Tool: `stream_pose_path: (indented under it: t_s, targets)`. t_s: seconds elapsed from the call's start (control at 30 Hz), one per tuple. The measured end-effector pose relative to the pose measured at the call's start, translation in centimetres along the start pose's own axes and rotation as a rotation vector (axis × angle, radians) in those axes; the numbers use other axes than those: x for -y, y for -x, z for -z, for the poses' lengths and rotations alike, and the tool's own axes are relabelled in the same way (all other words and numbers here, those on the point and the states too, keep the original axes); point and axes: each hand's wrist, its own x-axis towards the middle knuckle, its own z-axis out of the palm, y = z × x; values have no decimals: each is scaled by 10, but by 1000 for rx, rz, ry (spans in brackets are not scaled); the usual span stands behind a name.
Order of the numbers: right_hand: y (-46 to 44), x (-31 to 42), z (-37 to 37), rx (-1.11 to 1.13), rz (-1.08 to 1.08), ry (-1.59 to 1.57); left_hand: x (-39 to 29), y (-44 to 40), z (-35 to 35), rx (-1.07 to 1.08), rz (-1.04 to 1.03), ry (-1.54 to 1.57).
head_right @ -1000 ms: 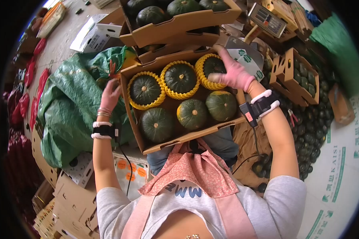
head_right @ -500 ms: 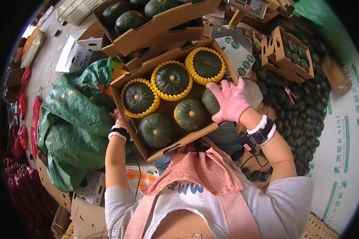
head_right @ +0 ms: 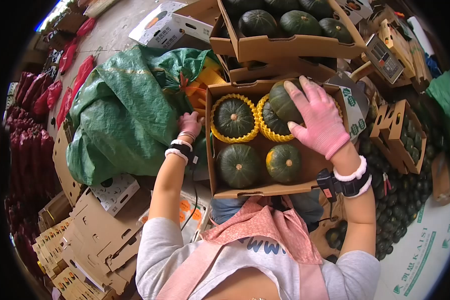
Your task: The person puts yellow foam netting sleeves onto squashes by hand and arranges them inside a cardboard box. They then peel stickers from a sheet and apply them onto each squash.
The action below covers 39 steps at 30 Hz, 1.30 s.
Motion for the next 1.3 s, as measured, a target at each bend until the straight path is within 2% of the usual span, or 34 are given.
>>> stream_pose_path:
  t_s: [0.03, 0.1, 0.17, 0.23, 0.3, 0.4, 0.43, 0.5, 0.57, 0.63, 0.83, 1.03, 1.17, 1.3]
  targets:
    - [5, 3, -5, -5, 25, 59, -4, 2, 0, -214, -171, -66]
    - [16, 13, 2, -69, 12, 9, -6, -8, -9, -378, -467, -141]
    - [31, 21, 11, -119, -37, -18, -15, -18, -20, -165, -459, -332]
    - [46, 28, 20, -137, -101, -21, -25, -28, -20, 129, -336, -472]
    - [61, 31, 24, -172, -145, -63, -29, -31, -15, -26, -254, -405]
    - [76, 37, 28, -239, -189, -158, -21, -42, 2, -112, -236, -316]
    - [78, 40, 26, -257, -196, -201, -22, -39, 18, 27, -208, -337]
    - [76, 45, 20, -307, -200, -285, -11, -42, 10, 58, -156, -447]
    - [73, 50, 13, -364, -179, -246, -5, -52, 0, 196, -105, -615]
    - [73, 51, 3, -411, -178, -244, -10, -37, 9, 176, -196, -681]
    - [93, 44, -20, -459, -199, -182, -4, -36, -27, 158, -190, -672]
    - [110, 40, -26, -481, -260, -158, -1, -49, -42, 148, -139, -554]
    - [112, 41, -34, -388, -232, -162, 7, -56, -47, 127, -110, -428]
    - [103, 43, -31, -405, -159, -177, 11, -63, -50, 50, -104, -55]
